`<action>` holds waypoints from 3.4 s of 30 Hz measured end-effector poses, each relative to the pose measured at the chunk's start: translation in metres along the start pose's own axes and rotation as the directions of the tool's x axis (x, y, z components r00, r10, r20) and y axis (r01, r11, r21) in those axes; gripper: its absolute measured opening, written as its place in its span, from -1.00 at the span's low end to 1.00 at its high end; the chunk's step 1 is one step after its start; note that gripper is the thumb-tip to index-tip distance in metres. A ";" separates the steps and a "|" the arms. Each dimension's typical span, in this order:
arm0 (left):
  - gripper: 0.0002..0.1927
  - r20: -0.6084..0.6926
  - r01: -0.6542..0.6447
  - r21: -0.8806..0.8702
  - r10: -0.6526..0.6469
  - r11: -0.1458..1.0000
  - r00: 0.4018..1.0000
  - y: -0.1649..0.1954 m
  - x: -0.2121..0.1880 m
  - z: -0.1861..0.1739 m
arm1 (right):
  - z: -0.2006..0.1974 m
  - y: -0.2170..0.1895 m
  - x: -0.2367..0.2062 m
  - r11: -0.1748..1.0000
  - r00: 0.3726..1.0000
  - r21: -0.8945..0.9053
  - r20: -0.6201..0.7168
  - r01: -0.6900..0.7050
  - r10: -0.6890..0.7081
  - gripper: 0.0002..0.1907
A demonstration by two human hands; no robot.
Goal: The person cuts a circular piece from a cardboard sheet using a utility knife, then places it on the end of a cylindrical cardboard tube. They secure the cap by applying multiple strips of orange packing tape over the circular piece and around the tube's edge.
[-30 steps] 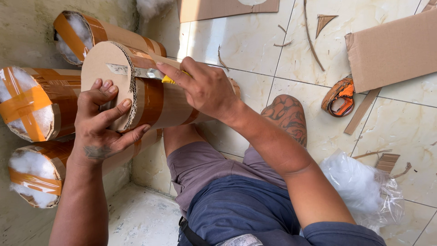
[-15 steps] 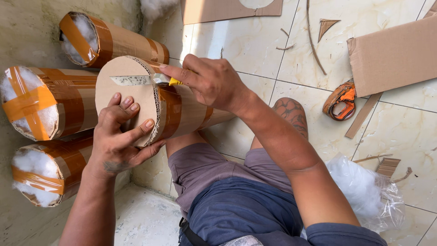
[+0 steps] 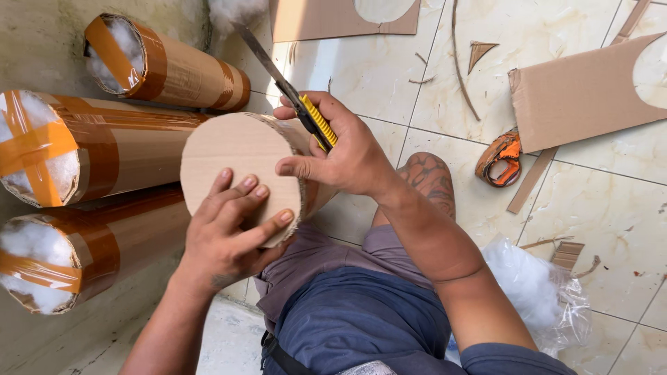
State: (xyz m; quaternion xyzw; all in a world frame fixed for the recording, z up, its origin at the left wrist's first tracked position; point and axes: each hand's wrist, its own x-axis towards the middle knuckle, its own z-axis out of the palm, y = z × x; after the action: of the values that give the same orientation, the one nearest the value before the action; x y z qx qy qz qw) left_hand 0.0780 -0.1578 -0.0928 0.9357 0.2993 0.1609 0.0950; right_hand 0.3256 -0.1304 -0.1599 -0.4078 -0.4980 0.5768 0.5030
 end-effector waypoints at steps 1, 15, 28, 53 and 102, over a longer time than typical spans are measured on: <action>-0.42 0.007 -0.005 0.015 0.005 1.000 1.000 0.008 0.003 0.002 | 0.001 -0.008 -0.003 1.000 1.000 0.007 0.004 -0.017 0.017 -0.28; -0.26 -0.378 -0.099 -0.916 -0.759 0.388 0.530 0.040 -0.059 0.027 | 0.014 -0.032 -0.034 0.994 0.994 -0.001 -0.012 -0.112 0.112 -0.26; -0.39 -0.375 -0.201 -0.927 -0.745 0.318 0.551 0.050 -0.047 0.036 | 0.051 -0.054 -0.044 0.999 0.997 -0.015 -0.053 -0.052 0.052 -0.21; -0.38 -0.431 -0.168 -0.895 -0.708 0.413 0.559 0.041 -0.055 0.053 | 0.049 -0.049 -0.047 0.997 0.995 -0.013 -0.063 -0.079 0.078 -0.14; -0.63 -0.572 0.074 -0.763 -0.724 0.642 0.385 0.067 -0.136 0.051 | -0.116 0.068 -0.219 0.570 0.688 -0.515 -0.715 -0.640 0.126 -0.75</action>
State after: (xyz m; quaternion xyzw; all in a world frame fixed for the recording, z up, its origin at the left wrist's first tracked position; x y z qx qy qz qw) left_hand 0.0274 -0.2960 -0.1548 0.5251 0.4661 0.6550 0.2793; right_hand 0.4620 -0.3273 -0.2538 -0.8388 -0.3875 0.2628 0.2777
